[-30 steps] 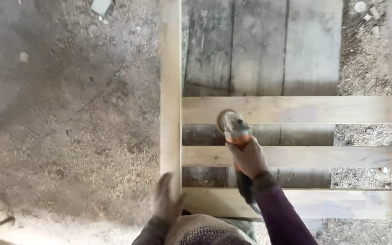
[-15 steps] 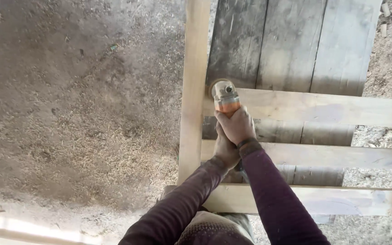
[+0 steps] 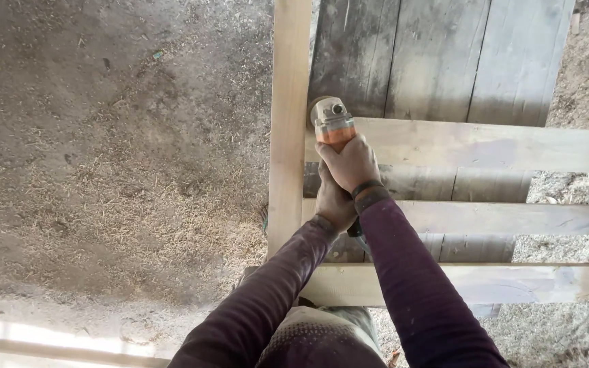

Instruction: Using an angle grinder to sand a wooden frame.

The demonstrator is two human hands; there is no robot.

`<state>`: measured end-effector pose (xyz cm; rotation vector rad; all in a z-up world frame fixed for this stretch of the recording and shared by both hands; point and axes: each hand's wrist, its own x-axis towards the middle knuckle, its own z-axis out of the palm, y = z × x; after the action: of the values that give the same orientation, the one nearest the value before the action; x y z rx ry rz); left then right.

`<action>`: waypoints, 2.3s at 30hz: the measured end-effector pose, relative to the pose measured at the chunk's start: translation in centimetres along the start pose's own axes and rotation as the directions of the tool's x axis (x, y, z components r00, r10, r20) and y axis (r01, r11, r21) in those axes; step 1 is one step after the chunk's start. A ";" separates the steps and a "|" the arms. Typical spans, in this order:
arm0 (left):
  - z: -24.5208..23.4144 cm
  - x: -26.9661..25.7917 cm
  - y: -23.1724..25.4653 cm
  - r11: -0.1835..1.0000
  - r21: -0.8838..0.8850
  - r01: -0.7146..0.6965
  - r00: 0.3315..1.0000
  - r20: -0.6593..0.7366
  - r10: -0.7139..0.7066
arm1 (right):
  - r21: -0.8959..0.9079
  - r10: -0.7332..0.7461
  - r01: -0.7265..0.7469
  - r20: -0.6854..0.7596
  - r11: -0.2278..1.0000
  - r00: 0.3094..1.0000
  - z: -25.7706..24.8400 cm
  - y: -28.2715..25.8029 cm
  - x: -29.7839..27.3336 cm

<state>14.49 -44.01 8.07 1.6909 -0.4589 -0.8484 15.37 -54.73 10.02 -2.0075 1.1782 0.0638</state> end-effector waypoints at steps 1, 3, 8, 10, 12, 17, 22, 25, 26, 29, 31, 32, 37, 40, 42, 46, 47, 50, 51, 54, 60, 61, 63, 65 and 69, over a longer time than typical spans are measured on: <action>-0.2 -0.1 0.3 1.000 0.004 0.015 1.000 0.003 -0.015 | -0.005 0.009 -0.009 -0.002 1.000 1.000 0.1 -0.1 0.0; -0.3 -0.7 0.0 1.000 0.001 0.019 1.000 0.012 -0.019 | -0.005 -0.010 0.010 -0.017 1.000 1.000 0.5 0.2 -0.7; 0.2 -3.5 -2.7 0.995 0.072 -0.067 0.998 0.026 0.065 | -0.036 -0.007 0.005 -0.046 0.999 0.999 1.5 1.0 -3.8; 0.1 -4.6 -2.4 0.994 0.066 -0.088 0.996 0.021 0.087 | -0.024 -0.035 0.033 -0.056 0.999 0.998 1.9 1.6 -4.7; 0.3 -5.9 -3.0 0.997 0.034 -0.072 0.997 0.043 0.070 | -0.036 -0.029 0.027 -0.070 0.999 0.997 2.2 2.2 -6.0; 1.6 -7.8 -3.8 0.998 0.058 0.024 0.996 0.087 -0.029 | -0.016 -0.028 0.027 -0.047 1.000 0.999 2.1 3.6 -7.7; 5.3 -7.4 -3.3 0.988 0.151 0.038 0.982 0.175 -0.064 | -0.042 0.001 0.000 0.030 0.999 1.000 -0.8 6.1 -7.3; 9.4 -7.1 -3.7 0.997 0.073 0.004 0.991 0.135 -0.014 | -0.059 -0.012 0.013 0.011 0.998 1.000 -3.9 8.0 -6.8; 10.9 -7.1 -3.7 0.997 0.076 0.009 0.991 0.129 -0.019 | -0.058 -0.014 0.015 0.019 0.998 1.000 -4.6 9.4 -6.6; 15.0 -6.1 -3.6 0.989 0.101 -0.110 0.989 0.106 0.099 | -0.082 -0.009 0.006 -0.036 0.997 0.999 -7.1 12.9 -5.1; 18.0 -6.2 -3.4 0.987 0.125 -0.104 0.987 0.133 0.087 | -0.120 0.043 -0.043 -0.002 0.992 0.999 -9.2 14.8 -4.9; 19.4 -6.3 -3.4 0.987 0.126 -0.102 0.987 0.140 0.084 | -0.117 0.050 -0.050 -0.003 0.992 0.999 -10.0 15.8 -4.8; 25.1 -6.0 -3.0 0.979 0.179 -0.102 0.980 0.184 0.068 | -0.072 0.026 -0.028 -0.033 0.997 0.999 -13.9 20.2 -4.1; 28.6 -5.9 -3.8 0.971 0.204 -0.121 0.975 0.209 0.077 | -0.065 0.031 -0.035 -0.059 0.997 0.998 -15.6 22.8 -3.8; 30.8 -5.6 -4.4 0.962 0.227 -0.153 0.968 0.231 0.099 | -0.044 0.029 -0.032 -0.084 0.999 0.996 -16.5 24.9 -3.4; 34.5 -4.9 -5.0 0.924 0.277 -0.263 0.932 0.322 0.169 | 0.044 0.025 -0.020 -0.132 0.999 0.991 -18.6 27.6 -2.9; 35.3 -4.8 -5.0 0.923 0.280 -0.265 0.930 0.326 0.168 | 0.047 0.027 -0.021 -0.134 0.999 0.991 -19.1 28.2 -2.8; 37.1 -4.7 -5.2 0.892 0.310 -0.329 0.900 0.389 0.197 | 0.001 0.134 -0.134 -0.084 0.991 0.987 -20.3 29.7 -2.6; 37.6 -4.7 -5.3 0.876 0.320 -0.361 0.883 0.420 0.211 | 0.039 0.111 -0.107 -0.120 0.994 0.987 -20.8 30.3 -2.6; 38.9 -4.5 -4.7 0.898 0.256 -0.359 0.862 0.459 0.214 | 0.062 0.112 -0.104 -0.150 0.993 0.982 -22.2 32.0 -2.5; 39.5 -2.5 0.9 0.976 0.071 -0.204 0.888 0.433 0.154 | 0.095 0.209 -0.193 -0.203 0.977 0.957 -24.4 35.5 -1.5; 39.1 -2.1 2.3 0.985 0.084 -0.153 0.891 0.443 0.101 | 0.128 0.264 -0.242 -0.205 0.962 0.942 -24.7 35.9 -1.5; 38.9 -1.0 2.5 0.992 0.109 -0.069 0.858 0.513 0.003 | 0.208 0.280 -0.225 -0.290 0.952 0.915 -25.1 36.6 -1.4; 38.7 0.2 2.3 0.990 0.141 0.003 0.813 0.576 -0.085 | 0.284 0.293 -0.191 -0.376 0.940 0.879 -25.0 36.8 -1.0; 36.5 0.3 2.7 0.980 0.199 -0.007 0.807 0.580 -0.112 | 0.315 0.368 -0.268 -0.321 0.910 0.873 -23.2 35.1 -0.9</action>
<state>-11.84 -69.33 6.59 1.5920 -0.9478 -1.4212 -19.24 -78.14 5.10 -1.6131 1.6649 -0.3105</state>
